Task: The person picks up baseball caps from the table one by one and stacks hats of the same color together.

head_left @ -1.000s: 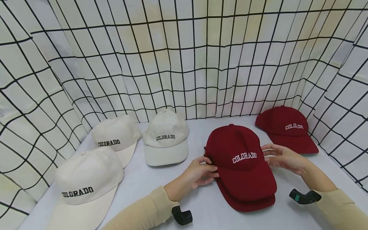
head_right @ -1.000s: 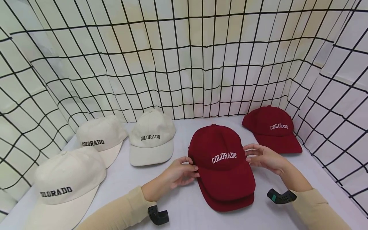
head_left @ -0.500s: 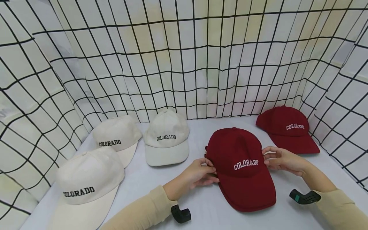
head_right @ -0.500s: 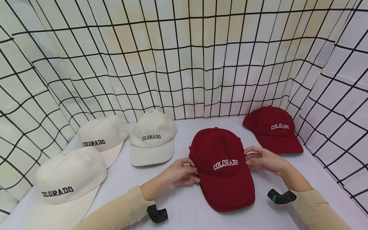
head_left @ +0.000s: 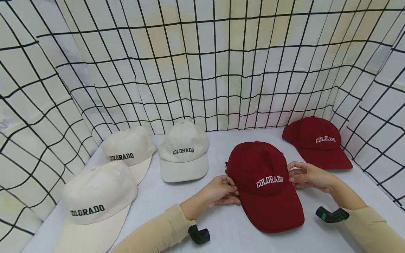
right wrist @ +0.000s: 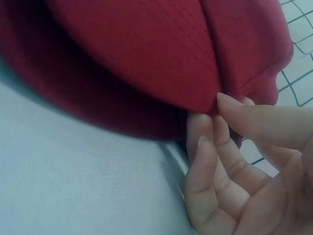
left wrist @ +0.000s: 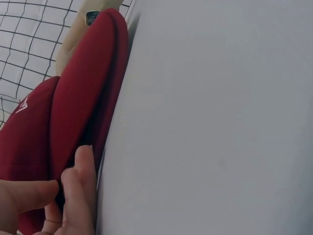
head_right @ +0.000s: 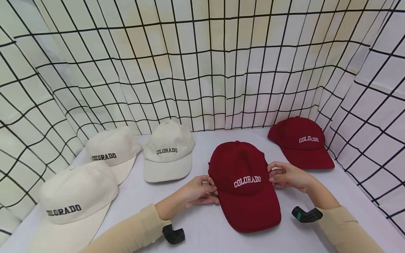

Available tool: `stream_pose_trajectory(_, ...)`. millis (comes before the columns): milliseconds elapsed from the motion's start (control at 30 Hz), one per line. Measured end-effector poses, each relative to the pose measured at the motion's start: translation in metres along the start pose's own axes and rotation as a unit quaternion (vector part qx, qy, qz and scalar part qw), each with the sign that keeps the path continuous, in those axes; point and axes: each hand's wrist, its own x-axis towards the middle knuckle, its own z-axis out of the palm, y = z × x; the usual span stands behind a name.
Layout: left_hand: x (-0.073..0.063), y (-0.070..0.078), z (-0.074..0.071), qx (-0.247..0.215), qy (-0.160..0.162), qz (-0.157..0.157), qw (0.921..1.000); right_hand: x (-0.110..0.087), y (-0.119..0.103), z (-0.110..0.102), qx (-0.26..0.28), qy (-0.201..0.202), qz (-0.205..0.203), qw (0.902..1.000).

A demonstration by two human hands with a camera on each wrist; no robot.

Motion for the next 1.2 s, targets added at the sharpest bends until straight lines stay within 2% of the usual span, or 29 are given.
stream_pose_trajectory(367, 0.0008, 0.0008, 0.0040, 0.011, 0.010, -0.001, 0.9999, -0.0018, 0.0007, -0.0015, -0.009, -0.024, -0.001, 0.9997)
stream_pose_trajectory(667, 0.0033, 0.0020, 0.0009, 0.008, 0.027, -0.002, 0.9996, 0.0026, -0.0004, 0.0040, -0.012, -0.025, 0.002, 0.9996)
stream_pose_trajectory(867, 0.0045, 0.0030, -0.0016, 0.006, 0.027, -0.003, 0.9996, 0.0045, -0.0015, 0.0070, -0.012, -0.011, 0.016, 0.9997)
stream_pose_trajectory(1200, 0.0083, 0.0037, -0.0004, 0.010, 0.023, -0.003, 0.9997, 0.0024, 0.0003, 0.0052, -0.045, 0.017, 0.027, 0.9985)
